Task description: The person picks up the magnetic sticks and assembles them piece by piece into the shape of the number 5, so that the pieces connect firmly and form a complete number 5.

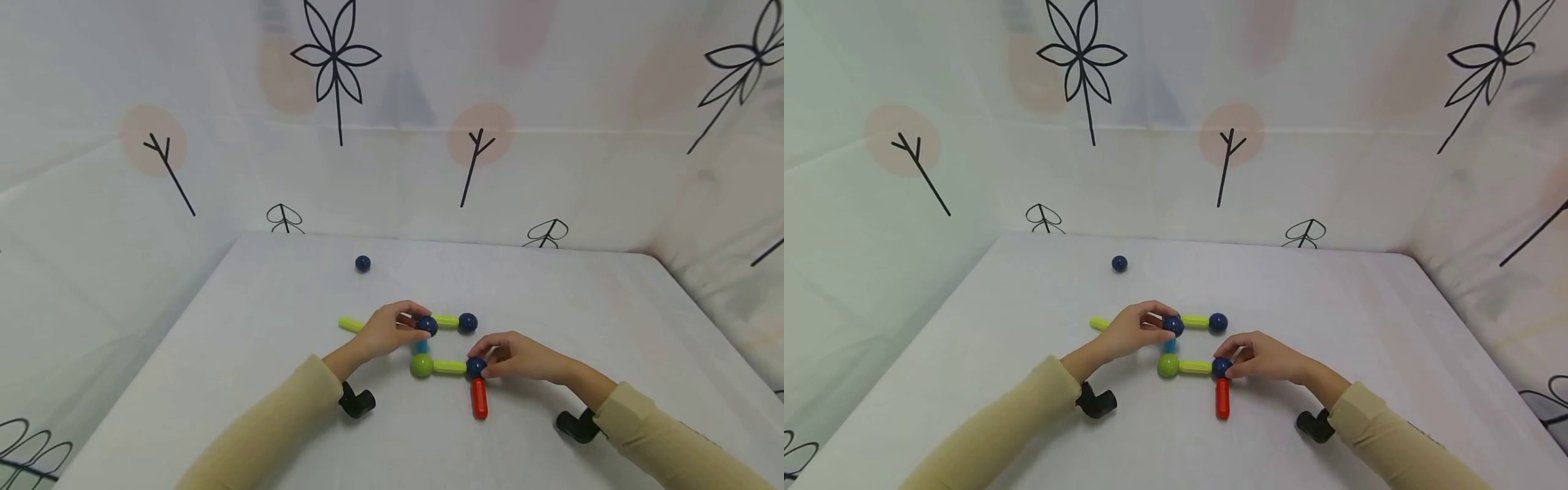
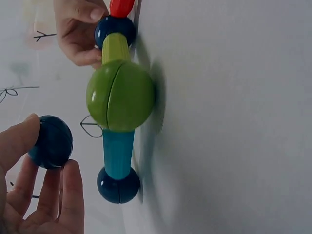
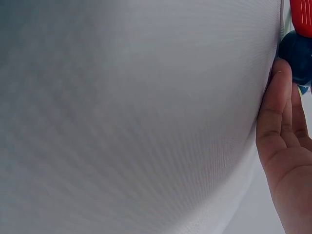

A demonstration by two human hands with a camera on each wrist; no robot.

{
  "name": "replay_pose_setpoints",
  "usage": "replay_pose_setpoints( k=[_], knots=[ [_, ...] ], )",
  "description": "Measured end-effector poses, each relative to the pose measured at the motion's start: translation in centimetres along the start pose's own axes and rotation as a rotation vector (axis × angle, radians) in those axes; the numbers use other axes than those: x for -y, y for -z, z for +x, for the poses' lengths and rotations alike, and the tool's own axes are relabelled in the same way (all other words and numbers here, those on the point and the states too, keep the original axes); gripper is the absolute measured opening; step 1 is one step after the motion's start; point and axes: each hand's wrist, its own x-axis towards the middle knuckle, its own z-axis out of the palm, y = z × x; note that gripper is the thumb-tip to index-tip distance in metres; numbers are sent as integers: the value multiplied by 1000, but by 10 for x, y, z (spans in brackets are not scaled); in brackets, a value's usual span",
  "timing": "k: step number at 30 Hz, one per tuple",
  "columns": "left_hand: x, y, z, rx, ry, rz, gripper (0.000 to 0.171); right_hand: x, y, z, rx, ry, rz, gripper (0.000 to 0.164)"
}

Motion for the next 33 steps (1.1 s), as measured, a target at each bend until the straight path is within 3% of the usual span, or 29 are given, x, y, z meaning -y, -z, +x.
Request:
replay_pose_setpoints(
  k=[15,22,33],
  knots=[
    [-6,-27,-21,163,-100,-77,30,-3,0,1,-5,8,-9,31],
    [-9,-40,-28,325,-110,-138,30,-2,2,1,11,2,12,31],
    [-11,-60,-32,552,-162,-142,31,1,2,0,7,-19,29,31]
  ],
)
